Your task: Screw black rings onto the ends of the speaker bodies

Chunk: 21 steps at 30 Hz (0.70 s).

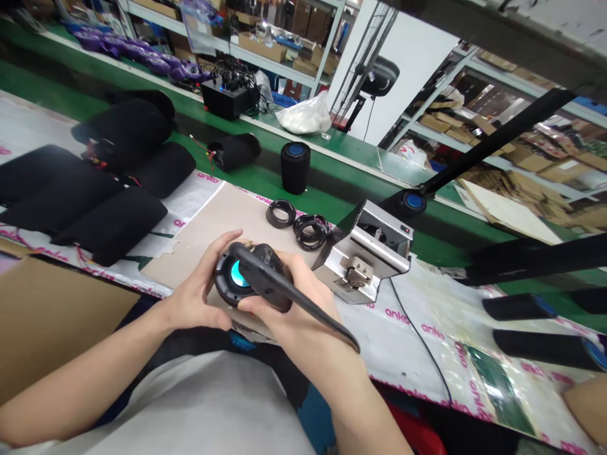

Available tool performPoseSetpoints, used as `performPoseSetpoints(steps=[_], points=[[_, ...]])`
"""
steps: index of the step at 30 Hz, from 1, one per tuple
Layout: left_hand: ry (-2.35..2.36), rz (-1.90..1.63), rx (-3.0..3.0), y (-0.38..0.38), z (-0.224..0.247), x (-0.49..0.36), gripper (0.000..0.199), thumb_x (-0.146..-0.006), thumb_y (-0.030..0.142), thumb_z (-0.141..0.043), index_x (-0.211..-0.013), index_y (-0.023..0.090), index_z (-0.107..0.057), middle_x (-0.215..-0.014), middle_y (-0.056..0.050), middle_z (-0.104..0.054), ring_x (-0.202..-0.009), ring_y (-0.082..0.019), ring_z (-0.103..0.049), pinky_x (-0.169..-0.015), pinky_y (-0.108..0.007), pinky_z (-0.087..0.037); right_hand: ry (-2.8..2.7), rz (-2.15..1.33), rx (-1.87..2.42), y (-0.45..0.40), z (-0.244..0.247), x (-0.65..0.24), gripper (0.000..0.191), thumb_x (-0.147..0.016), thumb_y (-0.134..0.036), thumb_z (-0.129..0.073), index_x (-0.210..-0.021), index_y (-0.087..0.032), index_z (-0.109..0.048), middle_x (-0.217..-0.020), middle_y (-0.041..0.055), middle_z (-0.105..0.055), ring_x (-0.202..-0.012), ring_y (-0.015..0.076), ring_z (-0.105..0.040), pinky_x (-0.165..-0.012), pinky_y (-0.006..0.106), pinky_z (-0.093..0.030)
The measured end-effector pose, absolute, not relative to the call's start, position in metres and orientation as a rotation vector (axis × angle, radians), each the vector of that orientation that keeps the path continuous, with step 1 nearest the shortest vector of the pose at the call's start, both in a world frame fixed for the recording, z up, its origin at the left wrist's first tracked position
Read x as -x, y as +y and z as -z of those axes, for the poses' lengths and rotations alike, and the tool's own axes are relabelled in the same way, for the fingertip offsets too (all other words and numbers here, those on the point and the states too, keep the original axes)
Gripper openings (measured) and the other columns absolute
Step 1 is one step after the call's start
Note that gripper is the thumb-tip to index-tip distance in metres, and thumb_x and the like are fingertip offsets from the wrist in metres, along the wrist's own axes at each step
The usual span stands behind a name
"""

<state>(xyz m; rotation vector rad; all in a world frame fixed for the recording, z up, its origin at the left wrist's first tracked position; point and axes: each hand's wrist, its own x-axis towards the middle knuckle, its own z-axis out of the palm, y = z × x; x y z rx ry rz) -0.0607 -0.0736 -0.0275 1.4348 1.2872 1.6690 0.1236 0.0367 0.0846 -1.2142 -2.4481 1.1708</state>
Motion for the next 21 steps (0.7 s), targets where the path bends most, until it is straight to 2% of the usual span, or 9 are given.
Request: performPoseSetpoints(steps=[2,5,6,8,10,11,15,19,21], points=[[1.360,-1.695,-1.397,-0.073,0.024,0.059,0.132,-0.057,0.064,-0.104,-0.168,0.034,-0.039,-0.166,-0.017,-0.055,-0.155,-0.043,-0.054,-0.130,-0.058,-0.045,-2.420,-1.217,1.188,0.037,-0.080,-0.124,0.057,-0.078,-0.052,-0.092,-0.127,-0.031,-0.073,-0.103,0.0030,-0.080,-0.095,0.0280,-0.076,-0.086,0.045,-0.065],[1.576,-1.621,-1.326,-0.072,0.013,0.053,0.111,-0.060,0.055,-0.105,-0.155,0.027,-0.055,-0.159,-0.017,-0.062,-0.148,-0.043,-0.061,-0.126,-0.057,-0.051,-2.233,-1.350,1.010,0.043,-0.071,-0.132,0.059,-0.074,-0.046,-0.097,-0.124,-0.029,-0.072,-0.120,0.0047,-0.080,-0.106,0.0278,-0.076,-0.095,0.044,-0.064],[1.649,-1.604,-1.312,-0.072,0.009,0.052,0.101,-0.064,0.051,-0.104,-0.151,0.025,-0.058,-0.155,-0.017,-0.065,-0.146,-0.042,-0.063,-0.123,-0.056,-0.054,-2.107,-1.396,0.968,0.047,-0.069,-0.137,0.058,-0.072,-0.043,-0.099,-0.121,-0.028,-0.072,-0.125,0.0047,-0.079,-0.103,0.0258,-0.076,-0.093,0.043,-0.064],[1.761,-1.612,-1.326,-0.074,0.004,0.049,0.089,-0.069,0.042,-0.100,-0.146,0.022,-0.060,-0.152,-0.017,-0.067,-0.143,-0.040,-0.066,-0.119,-0.053,-0.057,-1.761,-1.448,0.899,0.060,-0.070,-0.152,0.054,-0.070,-0.042,-0.100,-0.113,-0.028,-0.070,-0.125,0.0044,-0.079,-0.080,0.0196,-0.074,-0.075,0.038,-0.063],[1.811,-1.643,-1.359,-0.076,0.002,0.049,0.085,-0.071,0.037,-0.096,-0.145,0.020,-0.060,-0.152,-0.017,-0.068,-0.142,-0.039,-0.067,-0.117,-0.051,-0.059,-1.367,-1.392,0.808,0.076,-0.075,-0.172,0.053,-0.072,-0.051,-0.099,-0.106,-0.028,-0.067,-0.109,0.0022,-0.079,-0.058,0.0134,-0.062,-0.055,0.032,-0.054],[1.817,-1.649,-1.371,-0.077,0.002,0.049,0.083,-0.072,0.036,-0.095,-0.145,0.020,-0.059,-0.151,-0.017,-0.068,-0.141,-0.038,-0.067,-0.117,-0.050,-0.059,-1.192,-1.326,0.748,0.083,-0.079,-0.183,0.053,-0.073,-0.056,-0.098,-0.103,-0.028,-0.065,-0.098,0.0002,-0.077,-0.055,0.0121,-0.058,-0.052,0.030,-0.051],[1.784,-1.614,-1.426,-0.075,0.004,0.045,0.079,-0.076,0.031,-0.092,-0.146,0.022,-0.057,-0.148,-0.014,-0.070,-0.140,-0.035,-0.068,-0.119,-0.048,-0.056,-0.909,-1.048,0.560,0.103,-0.092,-0.214,0.040,-0.092,-0.066,-0.077,-0.098,-0.029,-0.061,-0.067,-0.0052,-0.056,-0.054,0.0118,-0.054,-0.053,0.025,-0.050],[1.716,-1.573,-1.559,-0.054,0.005,0.030,0.076,-0.076,0.029,-0.090,-0.144,0.022,-0.056,-0.146,-0.012,-0.070,-0.139,-0.034,-0.068,-0.118,-0.048,-0.058,-1.080,-1.028,0.525,0.106,-0.099,-0.206,0.044,-0.098,-0.072,-0.061,-0.094,-0.029,-0.055,-0.055,-0.0066,-0.044,-0.041,0.0136,-0.040,-0.040,0.028,-0.034],[1.664,-1.542,-1.620,-0.039,0.003,0.019,0.077,-0.074,0.032,-0.091,-0.142,0.021,-0.056,-0.144,-0.012,-0.071,-0.138,-0.035,-0.069,-0.115,-0.049,-0.060,-1.107,-0.992,0.565,0.110,-0.104,-0.192,0.053,-0.094,-0.081,-0.060,-0.093,-0.029,-0.052,-0.056,-0.0062,-0.044,-0.042,0.0142,-0.041,-0.041,0.031,-0.035]])
